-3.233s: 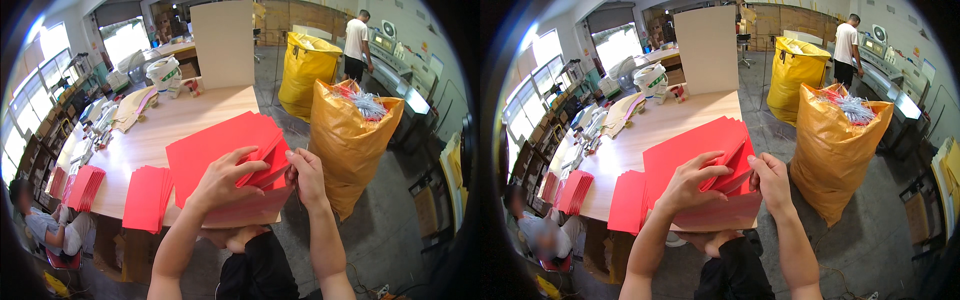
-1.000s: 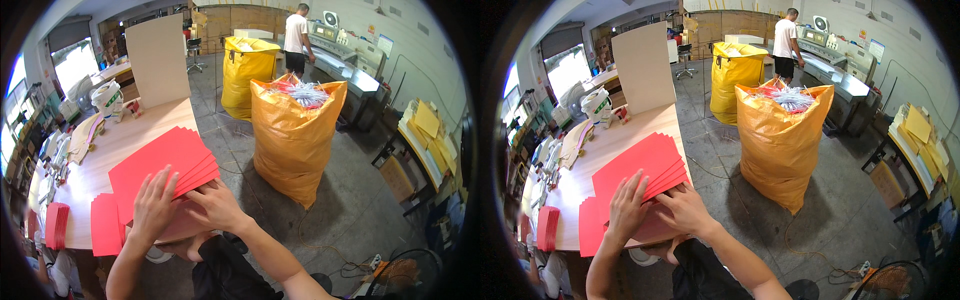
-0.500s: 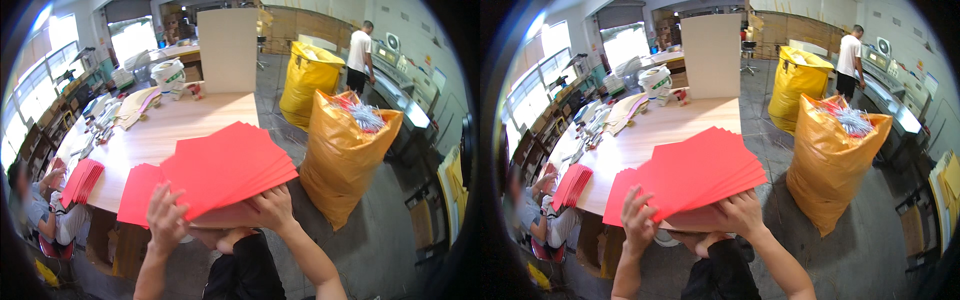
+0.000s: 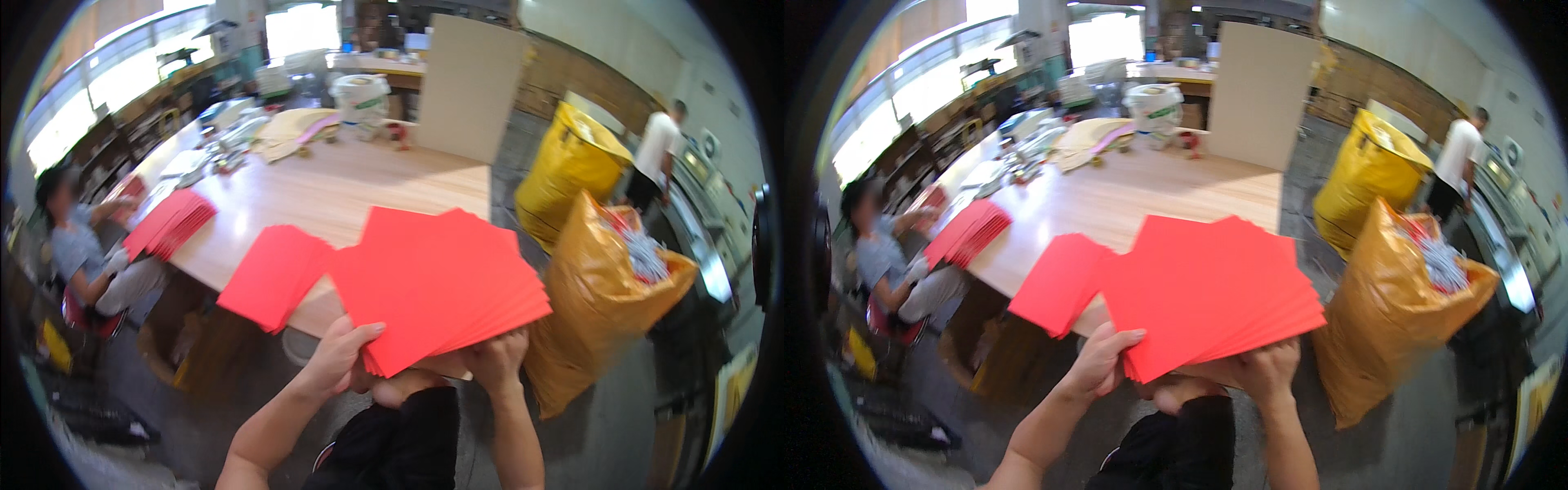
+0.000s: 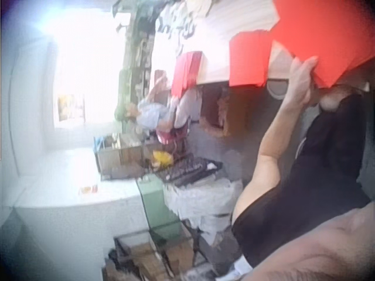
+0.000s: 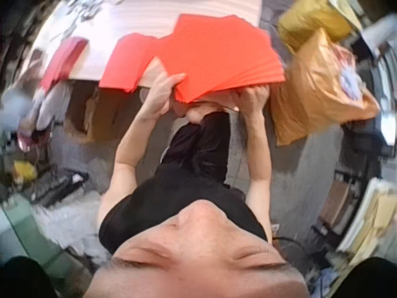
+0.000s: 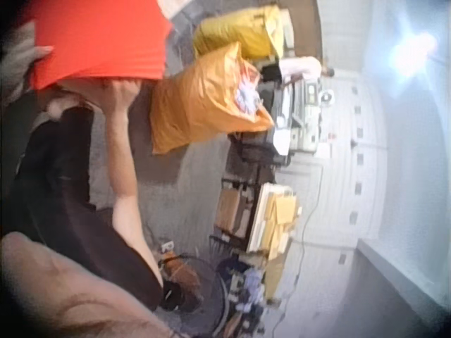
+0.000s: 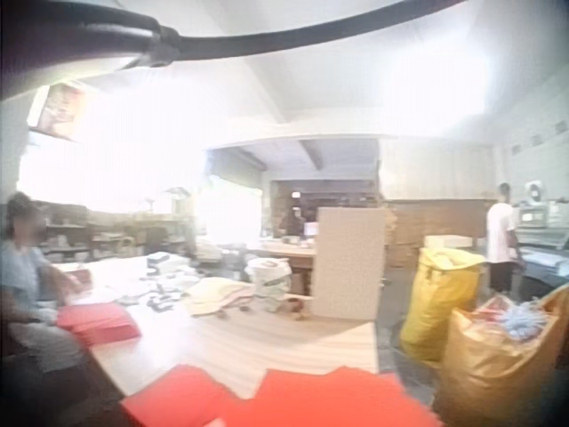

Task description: The person counts a stack of red paper sheets by lifting small batches from one pile and moving them into a second pile on a wooden workbench.

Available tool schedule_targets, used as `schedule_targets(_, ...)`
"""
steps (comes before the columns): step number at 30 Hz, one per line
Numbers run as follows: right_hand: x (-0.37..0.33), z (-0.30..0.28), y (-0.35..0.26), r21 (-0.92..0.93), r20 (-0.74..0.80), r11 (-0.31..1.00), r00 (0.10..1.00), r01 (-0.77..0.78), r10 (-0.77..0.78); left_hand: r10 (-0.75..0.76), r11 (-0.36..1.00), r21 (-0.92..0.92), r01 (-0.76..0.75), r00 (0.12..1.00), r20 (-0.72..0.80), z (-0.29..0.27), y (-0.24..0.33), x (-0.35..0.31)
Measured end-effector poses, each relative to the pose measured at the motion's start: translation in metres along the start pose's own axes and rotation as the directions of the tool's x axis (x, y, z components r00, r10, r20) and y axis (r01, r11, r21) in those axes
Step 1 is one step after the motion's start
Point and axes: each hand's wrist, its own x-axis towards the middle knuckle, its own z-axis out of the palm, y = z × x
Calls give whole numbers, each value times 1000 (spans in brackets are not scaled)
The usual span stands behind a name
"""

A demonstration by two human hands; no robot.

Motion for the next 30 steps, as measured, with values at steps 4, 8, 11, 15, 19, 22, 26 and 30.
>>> schedule_targets(4, 2, -7, -2, -103, 53, 994, 998, 25, -20, 26, 997, 80, -22, 998, -54, -51, 24, -11)
schedule_targets(8, 9, -9, -15, -132, 93, 991, 996, -6, 19, 185, 983, 38, -182, 970, -158, -144, 57, -38)
schedule_targets(11, 9, -9, -16, -146, 84, 989, 996, -14, 26, 307, 949, 21, -313, 914, -266, -217, 61, -33)
schedule_targets(15, 9, -6, -16, -147, 95, 989, 995, -9, 23, 378, 919, 32, -393, 853, -359, -304, 40, -10)
schedule_targets(19, 9, -7, -14, -141, 110, 990, 994, -8, 23, 294, 943, -15, -332, 855, -427, -339, 20, 8)
schedule_targets(22, 7, -8, -11, -155, 121, 988, 992, -5, 24, 205, 975, 30, -219, 847, -490, -347, 10, 13)
schedule_targets(26, 7, -9, -12, -162, 130, 987, 991, -20, 42, 140, 990, 73, -120, 838, -528, -345, 11, 16)
schedule_targets(30, 7, -8, -14, -150, 117, 988, 992, -22, 40, 121, 992, 43, -116, 841, -527, -338, 19, 13)
